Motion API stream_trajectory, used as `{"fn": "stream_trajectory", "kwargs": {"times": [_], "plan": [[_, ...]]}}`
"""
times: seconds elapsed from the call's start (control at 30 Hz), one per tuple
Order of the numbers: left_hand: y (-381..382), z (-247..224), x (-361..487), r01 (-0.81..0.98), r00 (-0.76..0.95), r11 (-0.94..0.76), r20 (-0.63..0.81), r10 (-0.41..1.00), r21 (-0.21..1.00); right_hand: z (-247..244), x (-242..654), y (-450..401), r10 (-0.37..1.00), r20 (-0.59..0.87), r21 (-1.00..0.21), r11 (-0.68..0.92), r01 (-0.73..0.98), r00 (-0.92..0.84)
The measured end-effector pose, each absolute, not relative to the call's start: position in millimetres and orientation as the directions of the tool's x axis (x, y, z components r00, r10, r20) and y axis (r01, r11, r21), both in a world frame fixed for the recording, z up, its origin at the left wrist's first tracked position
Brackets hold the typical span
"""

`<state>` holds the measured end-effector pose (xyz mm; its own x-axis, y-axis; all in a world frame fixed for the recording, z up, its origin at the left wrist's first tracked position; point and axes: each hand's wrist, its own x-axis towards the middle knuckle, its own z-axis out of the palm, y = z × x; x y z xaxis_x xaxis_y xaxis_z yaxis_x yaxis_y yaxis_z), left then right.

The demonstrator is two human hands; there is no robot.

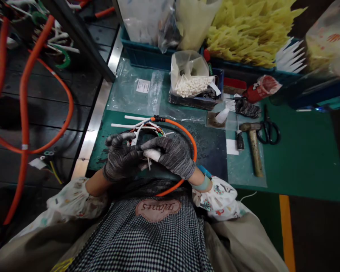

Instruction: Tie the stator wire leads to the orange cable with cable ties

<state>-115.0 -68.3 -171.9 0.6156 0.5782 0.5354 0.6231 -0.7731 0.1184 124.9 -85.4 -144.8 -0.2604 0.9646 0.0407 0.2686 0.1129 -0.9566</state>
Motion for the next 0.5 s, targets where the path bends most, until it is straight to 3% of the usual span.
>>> {"fn": "stream_trajectory", "kwargs": {"times": [0.17, 0.27, 0.37, 0.5], "plan": [[-68.9, -176.1, -118.7, 0.634, 0.630, -0.752, 0.441, 0.639, 0.183, -147.5, 123.5, -86.6, 0.975, 0.123, -0.936, 0.176, 0.305, -0.184], [-68.8, -176.1, -118.0, 0.648, 0.639, -0.748, 0.430, 0.637, 0.146, -151.1, 122.0, -88.7, 0.972, 0.157, -0.918, 0.209, 0.336, -0.175], [-69.1, -174.1, -114.3, 0.651, 0.612, -0.751, 0.512, 0.602, 0.106, -159.1, 123.9, -94.0, 0.945, 0.192, -0.908, 0.274, 0.317, -0.265], [-67.6, -173.8, -111.8, 0.629, 0.578, -0.764, 0.572, 0.582, 0.142, -167.0, 129.3, -101.2, 0.865, 0.300, -0.867, 0.423, 0.263, -0.403]]}}
